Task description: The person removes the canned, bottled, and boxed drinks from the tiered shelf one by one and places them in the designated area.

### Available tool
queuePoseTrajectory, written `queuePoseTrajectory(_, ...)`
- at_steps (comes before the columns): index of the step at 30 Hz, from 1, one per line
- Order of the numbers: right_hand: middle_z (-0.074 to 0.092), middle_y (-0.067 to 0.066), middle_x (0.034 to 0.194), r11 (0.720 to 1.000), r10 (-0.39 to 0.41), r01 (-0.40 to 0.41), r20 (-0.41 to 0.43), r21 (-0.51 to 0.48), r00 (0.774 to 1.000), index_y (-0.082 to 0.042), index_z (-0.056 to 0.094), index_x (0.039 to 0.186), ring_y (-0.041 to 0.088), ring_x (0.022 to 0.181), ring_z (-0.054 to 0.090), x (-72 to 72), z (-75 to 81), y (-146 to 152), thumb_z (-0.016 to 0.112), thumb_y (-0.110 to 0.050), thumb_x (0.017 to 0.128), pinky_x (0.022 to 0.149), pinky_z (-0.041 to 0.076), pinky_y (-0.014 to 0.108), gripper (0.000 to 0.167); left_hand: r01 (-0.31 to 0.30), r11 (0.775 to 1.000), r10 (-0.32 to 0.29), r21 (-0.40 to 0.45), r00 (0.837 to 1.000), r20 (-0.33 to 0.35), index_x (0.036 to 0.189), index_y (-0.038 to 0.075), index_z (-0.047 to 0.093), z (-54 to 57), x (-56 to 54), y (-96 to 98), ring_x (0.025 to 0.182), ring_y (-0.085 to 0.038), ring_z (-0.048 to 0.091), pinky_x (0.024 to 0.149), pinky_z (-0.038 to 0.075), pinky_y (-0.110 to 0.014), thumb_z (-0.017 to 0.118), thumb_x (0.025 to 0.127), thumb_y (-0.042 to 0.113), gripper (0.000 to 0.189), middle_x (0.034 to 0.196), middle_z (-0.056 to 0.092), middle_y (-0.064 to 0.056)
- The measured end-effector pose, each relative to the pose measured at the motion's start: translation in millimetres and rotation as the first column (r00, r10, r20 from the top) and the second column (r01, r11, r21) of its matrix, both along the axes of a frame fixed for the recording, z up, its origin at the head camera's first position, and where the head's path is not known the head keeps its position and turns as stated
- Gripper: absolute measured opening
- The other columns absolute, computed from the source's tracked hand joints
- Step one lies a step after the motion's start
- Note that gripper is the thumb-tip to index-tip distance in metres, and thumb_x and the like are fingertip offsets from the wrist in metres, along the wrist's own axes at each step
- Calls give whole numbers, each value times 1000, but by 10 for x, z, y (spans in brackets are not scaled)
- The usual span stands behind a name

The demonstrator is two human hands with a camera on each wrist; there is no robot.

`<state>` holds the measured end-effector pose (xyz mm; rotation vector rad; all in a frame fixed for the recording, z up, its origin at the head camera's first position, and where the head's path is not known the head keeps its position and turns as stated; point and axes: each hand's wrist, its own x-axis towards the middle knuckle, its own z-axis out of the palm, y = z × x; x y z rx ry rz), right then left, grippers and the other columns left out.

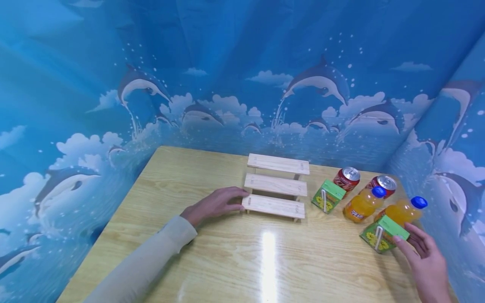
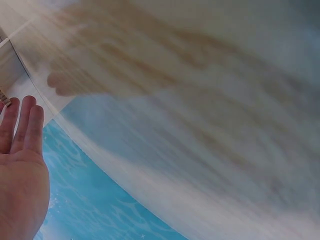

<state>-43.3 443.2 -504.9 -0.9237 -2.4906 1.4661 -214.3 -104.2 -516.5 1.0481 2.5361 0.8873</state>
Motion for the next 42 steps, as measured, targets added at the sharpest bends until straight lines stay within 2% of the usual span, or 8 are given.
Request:
queuePoseTrajectory(2,44,-29,159,1000,11,-11,-48,13,999,-39,24,172,2,162,30,-10,41,-4,57,-46,112,130,31,16,69,2,1000,-2,-1,1000,-11,160,19,55,-2,3,-4,154,-21,51,128,46,-39,68,109,38,57,164,56,-1)
queuePoseTrajectory(4,48,-40,139,1000,17,-16,-107,17,994,-39,31,169,-10,142,45,-18,82,-12,58,-39,113,113,35,1,62,4,1000,-4,4,1000,-22,160,18,56,-6,4,-9,154,-20,52,128,46,-40,69,109,38,57,164,57,-1)
queuePoseTrajectory(8,52,-40,124,1000,30,-28,-209,13,977,-36,44,162,-22,112,50,-51,176,-14,61,-27,113,100,39,-4,52,9,1000,-9,8,999,-39,160,19,56,-13,7,-11,153,-20,53,128,47,-40,69,108,38,57,162,58,-1)
queuePoseTrajectory(16,52,-39,125,998,35,-21,-234,60,972,-30,44,165,-18,117,49,-163,389,-16,59,-31,114,96,40,-5,53,9,1000,-10,-6,998,-56,160,20,55,-10,-1,6,153,-20,52,129,45,-39,69,109,40,57,163,57,0)
queuePoseTrajectory(19,58,-37,124,998,47,-31,-288,60,956,-25,49,162,-17,113,53,-185,451,-18,59,-26,114,93,42,-4,49,12,1000,-13,-12,999,-53,160,21,55,-7,-5,12,153,-20,52,129,45,-39,68,109,41,57,164,57,0)
queuePoseTrajectory(24,62,-34,125,996,67,-41,-368,77,927,-22,52,159,-17,115,56,-235,567,-68,56,-20,115,101,40,-2,44,7,1000,-8,-20,998,-62,159,23,57,16,-3,-11,153,-18,52,129,44,-39,64,111,44,53,163,57,3)
queuePoseTrajectory(33,55,-33,134,957,240,-150,-384,249,892,-22,45,164,-13,120,52,-444,980,-335,50,-24,118,110,37,-2,47,-35,999,36,3,997,-73,152,23,63,195,-100,-99,151,-17,53,128,46,-42,58,115,38,41,158,61,5)
queuePoseTrajectory(42,59,-27,139,916,376,-295,-322,273,869,-26,49,162,-12,123,51,-777,1289,-719,53,-36,116,102,38,-6,48,-150,988,147,-30,985,-90,152,15,64,442,-328,-252,149,-25,56,126,48,-48,61,114,40,45,155,64,-3)
